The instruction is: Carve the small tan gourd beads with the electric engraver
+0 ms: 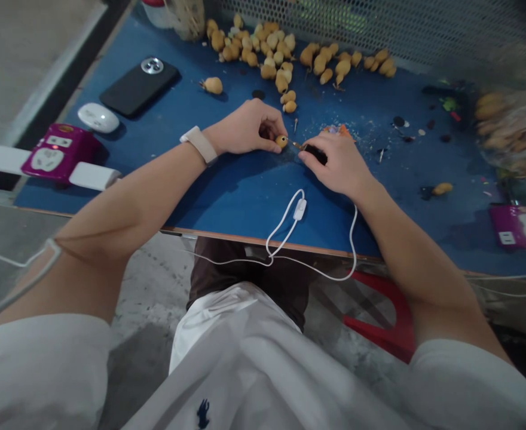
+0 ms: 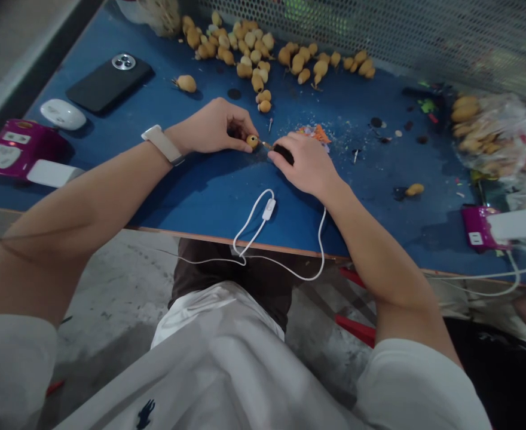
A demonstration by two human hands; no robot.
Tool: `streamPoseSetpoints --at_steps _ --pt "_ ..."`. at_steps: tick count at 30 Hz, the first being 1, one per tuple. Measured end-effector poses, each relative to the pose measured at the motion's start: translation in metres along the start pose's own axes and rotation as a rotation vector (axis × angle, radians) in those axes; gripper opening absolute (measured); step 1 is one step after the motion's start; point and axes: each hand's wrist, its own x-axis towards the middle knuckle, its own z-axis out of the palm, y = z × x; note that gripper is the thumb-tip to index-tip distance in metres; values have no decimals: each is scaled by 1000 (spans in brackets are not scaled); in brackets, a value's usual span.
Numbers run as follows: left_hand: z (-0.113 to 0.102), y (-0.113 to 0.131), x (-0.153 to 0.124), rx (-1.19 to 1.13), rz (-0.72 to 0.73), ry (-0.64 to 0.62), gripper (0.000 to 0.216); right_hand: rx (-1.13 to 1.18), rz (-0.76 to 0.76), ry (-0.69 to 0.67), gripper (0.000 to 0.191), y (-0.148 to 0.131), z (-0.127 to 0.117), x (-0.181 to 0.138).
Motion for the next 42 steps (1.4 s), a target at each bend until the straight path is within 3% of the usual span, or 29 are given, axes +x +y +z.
streamPoseSetpoints --at_steps 6,9,18,23,27,35,42 --pt "5 -6 3 -89 15 94 58 -5 -8 8 57 5 2 2" --pt "5 -5 3 -81 20 84 53 -14 -27 13 61 5 2 3" --pt "0 1 -1 1 -12 -18 78 4 -27 0 60 5 0 3" --pt "5 -6 2 8 -11 63 73 -5 -44 4 60 4 0 4" --pt "5 -9 2 12 8 45 78 4 -40 5 60 5 1 4" --pt "9 -14 5 -148 24 124 42 101 -54 35 57 12 7 7" --pt "8 -18 7 -134 37 86 48 118 -63 56 60 16 9 8"
